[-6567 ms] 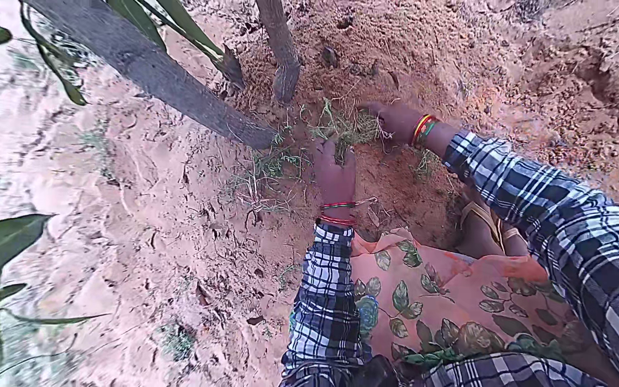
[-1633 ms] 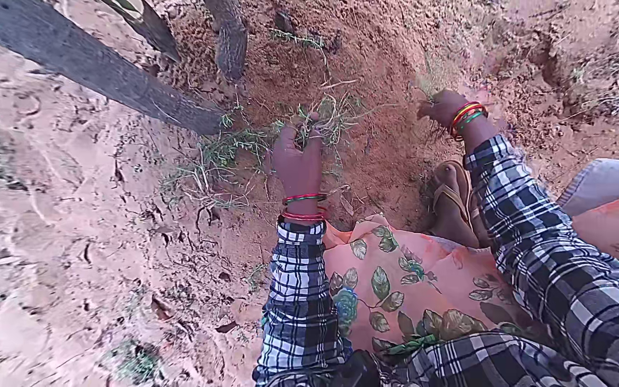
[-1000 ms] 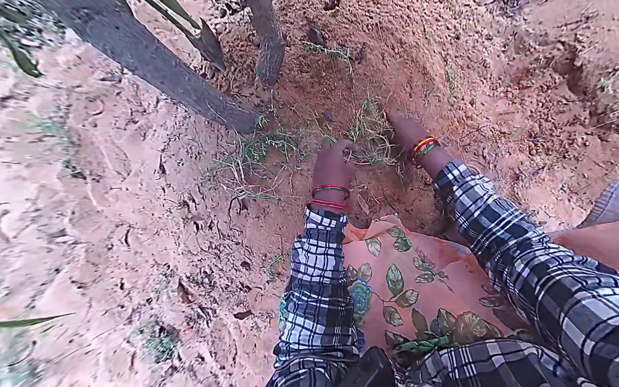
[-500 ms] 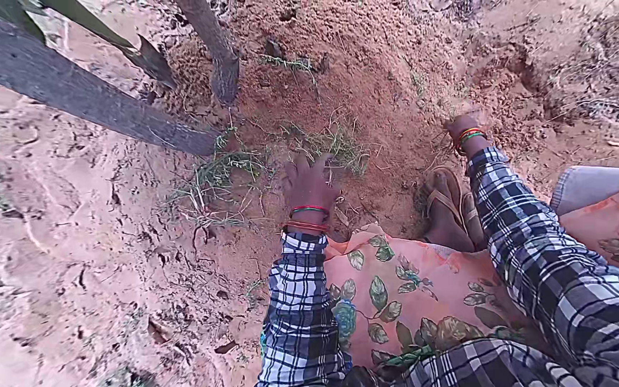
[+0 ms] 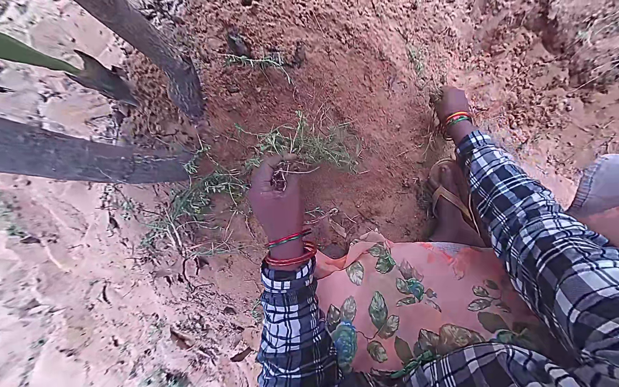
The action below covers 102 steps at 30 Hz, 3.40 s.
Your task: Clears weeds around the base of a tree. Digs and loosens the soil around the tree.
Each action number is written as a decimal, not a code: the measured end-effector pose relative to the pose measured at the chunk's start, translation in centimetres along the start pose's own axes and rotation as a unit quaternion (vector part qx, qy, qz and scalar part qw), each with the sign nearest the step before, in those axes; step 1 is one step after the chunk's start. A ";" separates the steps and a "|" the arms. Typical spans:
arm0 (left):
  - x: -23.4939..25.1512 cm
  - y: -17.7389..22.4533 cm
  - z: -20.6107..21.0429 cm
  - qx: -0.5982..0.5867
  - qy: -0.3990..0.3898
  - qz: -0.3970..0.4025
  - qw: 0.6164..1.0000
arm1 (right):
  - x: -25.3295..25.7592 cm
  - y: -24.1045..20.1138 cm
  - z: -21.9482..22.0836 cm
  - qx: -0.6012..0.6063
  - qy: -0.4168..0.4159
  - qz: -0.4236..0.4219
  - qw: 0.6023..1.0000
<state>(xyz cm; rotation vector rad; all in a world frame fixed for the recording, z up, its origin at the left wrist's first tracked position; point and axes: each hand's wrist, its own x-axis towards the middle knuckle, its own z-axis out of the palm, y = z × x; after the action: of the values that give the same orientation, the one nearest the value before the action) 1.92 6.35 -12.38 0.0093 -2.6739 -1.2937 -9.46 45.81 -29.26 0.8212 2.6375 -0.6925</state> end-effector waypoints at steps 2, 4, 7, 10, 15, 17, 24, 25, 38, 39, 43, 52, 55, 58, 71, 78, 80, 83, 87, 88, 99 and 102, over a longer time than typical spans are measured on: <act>-0.3 -0.2 -0.3 0.002 -0.008 -0.004 1.000 | 2.4 -2.3 0.7 0.026 0.051 0.010 0.998; -0.5 -0.4 -0.3 -0.007 -0.017 -0.008 1.000 | 5.6 -3.4 1.7 0.035 0.047 -0.007 0.998; 0.1 -0.4 -0.4 -0.023 -0.007 -0.014 1.000 | 7.9 -5.4 2.2 0.000 -0.039 -0.029 0.999; -0.5 -0.6 -0.6 -0.030 -0.006 -0.028 0.999 | 6.0 -6.8 1.1 0.006 -0.061 -0.024 0.998; -1.0 -0.2 -1.3 -0.122 0.008 -0.093 0.988 | -4.7 -12.7 -0.9 0.321 0.054 -0.114 0.939; -1.1 -0.1 -1.1 -0.175 0.016 -0.138 0.975 | -12.0 -16.2 -0.6 0.391 0.014 -0.221 0.893; 0.5 0.5 -1.2 -0.288 0.168 -0.326 0.884 | -28.1 -21.9 1.5 -0.012 -0.182 -0.576 0.797; 0.5 0.0 -2.0 -0.267 0.209 -0.344 0.876 | -28.0 -21.4 0.8 0.015 -0.228 -0.602 0.765; 0.8 2.0 -2.7 -0.438 0.225 -0.218 0.843 | 7.2 -1.4 0.3 0.159 -0.016 -0.008 0.987; 1.0 2.1 -2.2 -0.422 0.223 -0.226 0.849 | 8.6 -1.2 1.1 0.156 -0.016 0.008 0.988; 1.5 1.3 -0.8 -0.380 0.220 -0.251 0.863 | 9.9 -5.0 2.2 0.131 -0.052 -0.030 0.990; 0.7 0.5 -1.3 -0.345 0.194 -0.242 0.886 | -5.6 -15.5 3.1 0.266 0.059 -0.193 0.943; 0.3 0.4 -1.4 -0.390 0.207 -0.255 0.860 | -15.2 -19.6 2.2 0.332 -0.015 -0.376 0.865; -0.5 0.1 -2.3 -0.443 0.125 -0.234 0.856 | -22.1 -22.2 1.0 0.212 -0.174 -0.609 0.745; 1.2 -0.9 -8.5 0.274 0.052 -0.212 0.937 | -3.2 -2.0 4.8 0.225 0.010 0.013 0.974; 0.7 0.2 -6.9 0.286 0.065 -0.204 0.934 | -7.0 -10.9 6.2 0.180 -0.002 -0.016 0.984; 0.4 0.6 -6.3 0.283 0.138 -0.138 0.939 | -10.8 -14.7 5.8 0.171 -0.010 -0.068 0.983; 0.3 1.3 -5.5 0.265 0.260 0.082 0.925 | -16.5 -18.7 6.0 0.128 -0.047 -0.214 0.967; -1.7 5.0 0.1 0.115 0.228 0.287 0.923 | -19.6 -16.8 7.1 0.212 -0.008 -0.455 0.865; -2.6 5.4 2.1 0.077 0.139 0.270 0.950 | -19.0 -15.4 7.4 0.271 0.045 -0.464 0.842; -3.9 0.7 12.3 0.326 -0.437 0.076 0.835 | -14.1 -9.1 7.2 0.162 -0.066 -0.027 0.984; -1.4 0.3 10.6 0.293 -0.402 0.007 0.868 | -16.2 -14.5 5.9 0.212 -0.070 -0.052 0.973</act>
<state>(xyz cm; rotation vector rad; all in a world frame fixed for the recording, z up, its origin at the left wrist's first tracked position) 1.63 14.87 -18.79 -0.5941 -3.6423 -0.4446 -4.39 24.88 -22.50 0.7079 2.4513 -1.3215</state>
